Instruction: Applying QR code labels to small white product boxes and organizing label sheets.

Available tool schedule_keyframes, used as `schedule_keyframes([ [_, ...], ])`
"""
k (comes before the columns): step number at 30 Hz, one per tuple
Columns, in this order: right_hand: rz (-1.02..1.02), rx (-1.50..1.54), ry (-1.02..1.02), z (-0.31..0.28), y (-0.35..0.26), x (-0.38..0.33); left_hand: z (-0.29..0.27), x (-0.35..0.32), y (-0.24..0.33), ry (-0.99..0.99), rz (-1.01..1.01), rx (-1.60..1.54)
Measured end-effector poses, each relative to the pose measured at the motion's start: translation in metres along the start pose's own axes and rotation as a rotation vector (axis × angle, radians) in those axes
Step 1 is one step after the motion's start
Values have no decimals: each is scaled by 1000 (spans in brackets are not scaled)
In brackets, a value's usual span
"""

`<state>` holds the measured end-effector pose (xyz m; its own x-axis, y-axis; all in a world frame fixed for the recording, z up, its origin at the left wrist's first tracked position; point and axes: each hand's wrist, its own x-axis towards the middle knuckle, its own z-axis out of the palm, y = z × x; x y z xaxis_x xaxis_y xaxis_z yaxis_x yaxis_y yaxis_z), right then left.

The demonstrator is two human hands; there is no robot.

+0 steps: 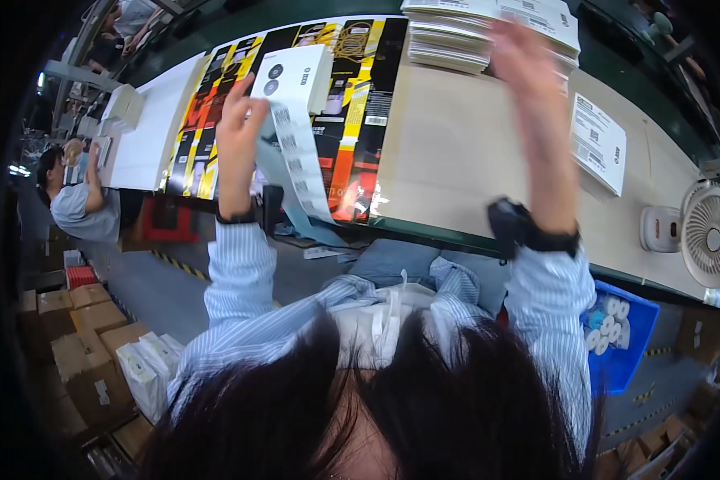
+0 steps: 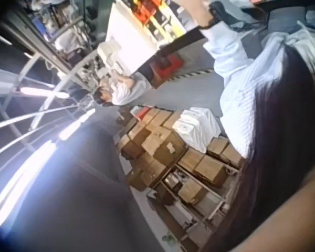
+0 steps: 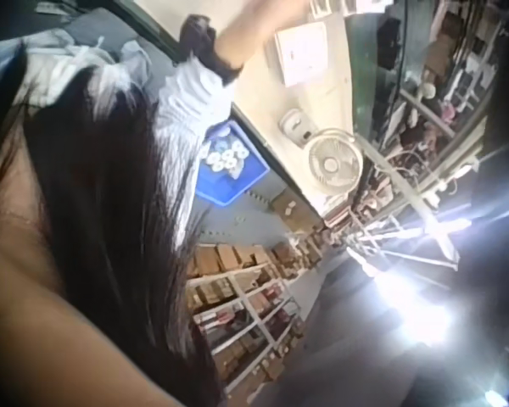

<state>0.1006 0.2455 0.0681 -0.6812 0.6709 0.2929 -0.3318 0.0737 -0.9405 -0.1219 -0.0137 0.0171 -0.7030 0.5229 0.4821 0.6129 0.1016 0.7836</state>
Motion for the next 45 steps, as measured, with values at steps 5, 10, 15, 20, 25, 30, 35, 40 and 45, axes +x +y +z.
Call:
schedule_keyframes([
  [5,456,402,-129,100,117,36,-5,52,-52,20,-323,-185],
  [10,724,365,-185,138,140,53,-4,65,-75,-126,-591,-439],
  [15,848,379,-161,156,131,70,-1,66,-87,-179,-654,-312],
  [20,898,167,-265,160,136,82,-5,67,-88,-156,-650,-325],
  [25,849,204,-335,177,153,79,-8,63,-77,-136,-299,247],
  [30,841,282,-252,170,161,80,-8,14,-33,-163,321,670],
  [35,905,248,-360,165,121,79,2,7,-9,-228,519,937],
  [40,861,258,-487,160,74,68,-9,27,2,-65,874,829],
  [45,848,293,-535,132,25,60,-12,40,43,-32,1104,866],
])
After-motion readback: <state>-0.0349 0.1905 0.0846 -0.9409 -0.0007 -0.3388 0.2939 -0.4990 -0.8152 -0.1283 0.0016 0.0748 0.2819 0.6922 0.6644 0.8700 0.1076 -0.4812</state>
